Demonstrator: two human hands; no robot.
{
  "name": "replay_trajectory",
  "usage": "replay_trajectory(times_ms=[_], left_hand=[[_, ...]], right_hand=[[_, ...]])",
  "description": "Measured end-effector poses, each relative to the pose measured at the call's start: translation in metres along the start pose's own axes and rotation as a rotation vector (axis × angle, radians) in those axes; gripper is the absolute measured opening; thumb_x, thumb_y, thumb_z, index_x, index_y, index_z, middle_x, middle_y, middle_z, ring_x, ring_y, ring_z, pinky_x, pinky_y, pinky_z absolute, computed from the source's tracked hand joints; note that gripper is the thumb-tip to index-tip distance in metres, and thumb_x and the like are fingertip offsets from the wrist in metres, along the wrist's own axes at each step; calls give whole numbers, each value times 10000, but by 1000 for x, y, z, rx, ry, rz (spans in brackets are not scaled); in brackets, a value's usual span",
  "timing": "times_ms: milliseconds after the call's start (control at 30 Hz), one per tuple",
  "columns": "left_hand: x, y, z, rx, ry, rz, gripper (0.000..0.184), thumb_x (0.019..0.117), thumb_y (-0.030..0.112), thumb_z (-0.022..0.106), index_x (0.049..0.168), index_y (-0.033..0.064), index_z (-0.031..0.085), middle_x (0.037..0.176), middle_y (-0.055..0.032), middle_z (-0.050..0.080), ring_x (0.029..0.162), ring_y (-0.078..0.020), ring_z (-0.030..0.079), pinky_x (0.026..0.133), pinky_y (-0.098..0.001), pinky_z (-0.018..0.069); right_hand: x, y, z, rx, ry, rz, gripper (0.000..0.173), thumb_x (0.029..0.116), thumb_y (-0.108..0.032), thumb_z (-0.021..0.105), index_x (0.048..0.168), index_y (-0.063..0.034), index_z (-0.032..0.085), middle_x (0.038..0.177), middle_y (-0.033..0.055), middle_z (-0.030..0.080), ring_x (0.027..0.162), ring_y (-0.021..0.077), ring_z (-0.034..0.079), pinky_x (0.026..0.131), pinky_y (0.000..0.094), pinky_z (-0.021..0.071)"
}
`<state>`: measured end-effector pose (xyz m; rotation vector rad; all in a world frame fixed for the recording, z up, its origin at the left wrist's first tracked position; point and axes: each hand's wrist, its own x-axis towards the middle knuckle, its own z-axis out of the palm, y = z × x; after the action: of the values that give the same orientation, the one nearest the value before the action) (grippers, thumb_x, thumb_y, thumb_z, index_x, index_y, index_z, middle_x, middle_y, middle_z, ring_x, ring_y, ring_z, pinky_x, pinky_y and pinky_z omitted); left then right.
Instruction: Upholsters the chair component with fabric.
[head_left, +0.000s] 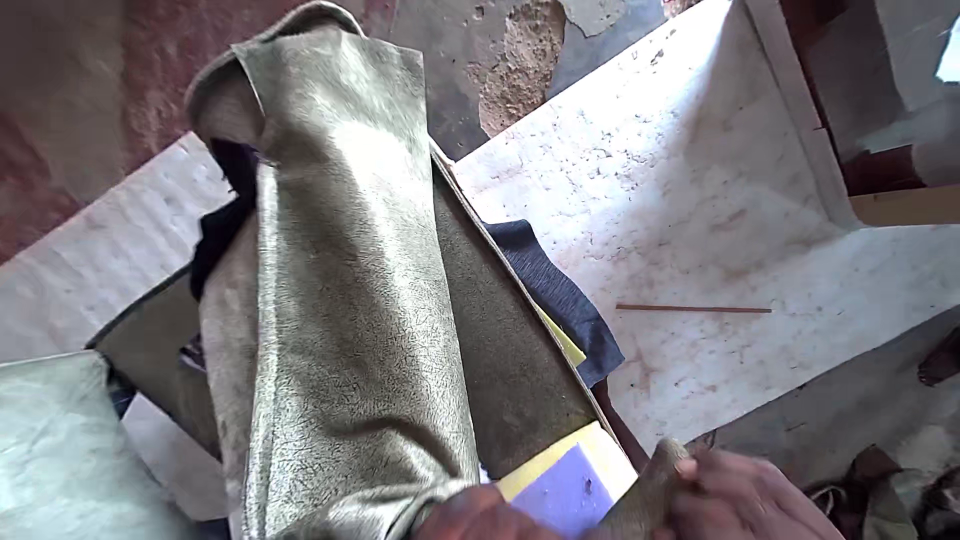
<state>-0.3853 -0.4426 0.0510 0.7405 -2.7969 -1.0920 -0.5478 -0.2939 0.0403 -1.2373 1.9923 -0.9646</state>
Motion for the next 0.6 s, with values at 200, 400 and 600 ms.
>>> replay_trajectory(times_ms=[200, 400, 600], left_hand=[[6, -52, 138, 282, -66, -299, 514, 1038, 508, 383, 788, 193, 703, 496, 4, 542, 480, -205, 591, 497, -407, 461], [13, -43, 132, 334, -235, -366, 489, 1050, 484, 401, 880, 158, 723, 569, -54, 628, 579, -261, 674, 613, -466, 529], [27, -31, 113, 360, -492, -499, 567, 1072, 567, 253, 1081, 213, 696, 780, -64, 731, 819, -271, 730, 809, -489, 540]], right_hand=[[-2, 93, 83, -64, -164, 626, 244, 993, -395, 551, 898, -208, 674, 663, -64, 573, 592, 97, 576, 543, 362, 500], [4, 91, 86, -111, -210, 717, 295, 1005, -376, 562, 864, -142, 672, 680, 32, 611, 662, 219, 635, 615, 492, 521], [1, 101, 65, 276, -140, 941, 480, 1047, -573, 454, 1152, -129, 604, 948, 100, 658, 868, 255, 649, 767, 522, 528]])
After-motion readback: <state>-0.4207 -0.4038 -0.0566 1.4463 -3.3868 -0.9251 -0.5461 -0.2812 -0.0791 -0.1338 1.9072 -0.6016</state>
